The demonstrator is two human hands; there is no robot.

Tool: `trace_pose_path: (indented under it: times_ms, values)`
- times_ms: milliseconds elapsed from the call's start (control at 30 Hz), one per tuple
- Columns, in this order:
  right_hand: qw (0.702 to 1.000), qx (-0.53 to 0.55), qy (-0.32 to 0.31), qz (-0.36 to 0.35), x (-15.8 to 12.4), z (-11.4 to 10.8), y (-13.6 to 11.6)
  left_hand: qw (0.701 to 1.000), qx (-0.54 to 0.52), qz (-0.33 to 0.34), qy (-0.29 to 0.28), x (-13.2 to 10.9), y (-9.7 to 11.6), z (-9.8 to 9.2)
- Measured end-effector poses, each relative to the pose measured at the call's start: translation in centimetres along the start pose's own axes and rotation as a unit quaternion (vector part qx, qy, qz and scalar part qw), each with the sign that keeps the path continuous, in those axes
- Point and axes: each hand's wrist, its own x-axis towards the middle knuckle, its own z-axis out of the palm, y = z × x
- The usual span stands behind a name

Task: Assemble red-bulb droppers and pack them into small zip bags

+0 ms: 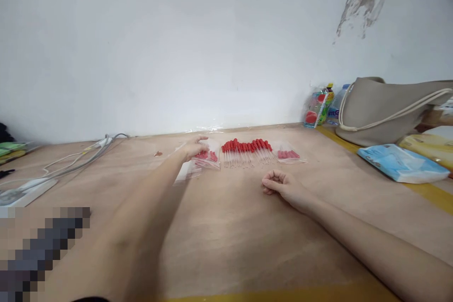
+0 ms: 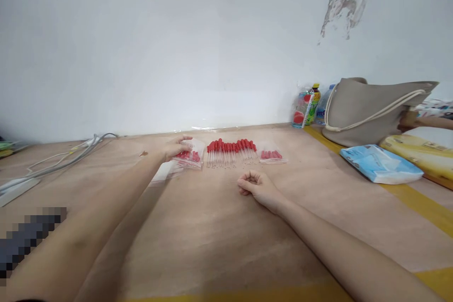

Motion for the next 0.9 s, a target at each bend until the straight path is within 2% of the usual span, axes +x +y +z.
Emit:
trace_pose_path:
  times_ms: [67, 133, 233, 300, 400, 433, 533, 667, 900]
  values:
    - [1.000, 0.003, -0.004, 0.000, -0.1, 0.0, 0.0, 0.998, 0.064, -0.001, 0.021, 1.3, -0.4, 0.2]
    - [1.000, 0.000, -0.008, -0.001, -0.1, 0.0, 0.0, 0.989, 0.132, 0.009, 0.064, 1.6, -1.0, -0.1]
    - [1.000, -0.010, -0.017, -0.006, -0.1, 0.0, 0.0, 0.965, 0.221, 0.032, 0.140, 0.4, -2.5, -1.6]
    - [1.000, -0.018, -0.019, -0.010, 0.0, 0.0, 0.1, 0.949, 0.264, 0.034, 0.170, -1.1, -4.1, -3.0]
    - [0.999, -0.029, -0.021, -0.009, 0.0, -0.1, 0.2, 0.933, 0.312, 0.029, 0.178, -3.5, -6.9, -4.6]
    - [0.999, -0.032, -0.022, -0.008, 0.1, -0.1, 0.3, 0.916, 0.359, 0.035, 0.173, -4.1, -7.8, -4.9]
    - [0.999, -0.034, -0.023, -0.007, 0.1, -0.2, 0.4, 0.899, 0.421, 0.033, 0.117, -5.2, -9.7, -5.2]
    - [0.999, -0.033, -0.032, -0.008, 0.0, -0.2, 0.5, 0.891, 0.440, 0.018, 0.109, -5.6, -9.6, -5.0]
    - [0.998, -0.044, -0.040, -0.013, -0.1, -0.2, 0.3, 0.862, 0.476, -0.036, 0.174, -6.3, -7.6, -5.2]
